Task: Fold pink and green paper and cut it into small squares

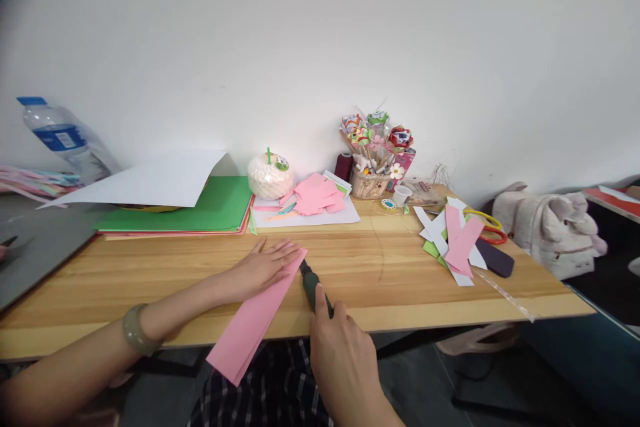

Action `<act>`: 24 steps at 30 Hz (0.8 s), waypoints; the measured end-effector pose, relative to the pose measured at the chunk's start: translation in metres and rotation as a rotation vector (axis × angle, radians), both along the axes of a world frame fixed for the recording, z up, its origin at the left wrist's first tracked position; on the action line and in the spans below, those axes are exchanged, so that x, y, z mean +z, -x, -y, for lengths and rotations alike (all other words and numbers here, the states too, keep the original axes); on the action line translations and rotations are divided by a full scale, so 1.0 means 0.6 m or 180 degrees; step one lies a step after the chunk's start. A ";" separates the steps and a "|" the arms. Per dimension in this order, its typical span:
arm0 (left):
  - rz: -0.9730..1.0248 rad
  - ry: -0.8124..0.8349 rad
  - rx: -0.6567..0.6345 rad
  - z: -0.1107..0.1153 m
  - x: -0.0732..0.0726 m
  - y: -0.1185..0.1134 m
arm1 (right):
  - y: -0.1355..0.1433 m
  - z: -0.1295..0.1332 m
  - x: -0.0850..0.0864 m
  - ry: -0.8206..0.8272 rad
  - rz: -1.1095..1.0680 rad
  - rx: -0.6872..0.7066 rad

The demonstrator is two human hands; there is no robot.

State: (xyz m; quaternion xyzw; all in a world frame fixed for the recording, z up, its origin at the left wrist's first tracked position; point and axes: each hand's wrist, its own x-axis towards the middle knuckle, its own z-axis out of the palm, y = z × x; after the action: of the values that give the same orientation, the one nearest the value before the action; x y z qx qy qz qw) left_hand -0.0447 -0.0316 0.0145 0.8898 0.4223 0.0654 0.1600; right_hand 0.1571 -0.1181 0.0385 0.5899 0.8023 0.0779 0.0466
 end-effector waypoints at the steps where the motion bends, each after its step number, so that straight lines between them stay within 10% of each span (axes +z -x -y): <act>1: 0.0008 -0.0001 0.0000 0.000 -0.001 0.001 | 0.001 0.000 0.000 0.0008 0.0002 -0.0007; 17: -0.0098 -0.0016 0.0025 0.001 0.000 0.001 | -0.071 -0.078 0.000 -0.0488 -0.0029 -0.0538; 24: -0.0290 -0.0128 0.0198 0.005 0.000 -0.006 | -0.071 -0.092 -0.017 -0.1012 -0.0194 -0.0063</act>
State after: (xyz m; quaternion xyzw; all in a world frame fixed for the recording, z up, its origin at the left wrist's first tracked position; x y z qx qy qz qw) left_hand -0.0410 -0.0344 0.0144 0.8814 0.4552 0.0383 0.1207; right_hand 0.1995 -0.0632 0.0280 0.5998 0.7751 0.1855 -0.0709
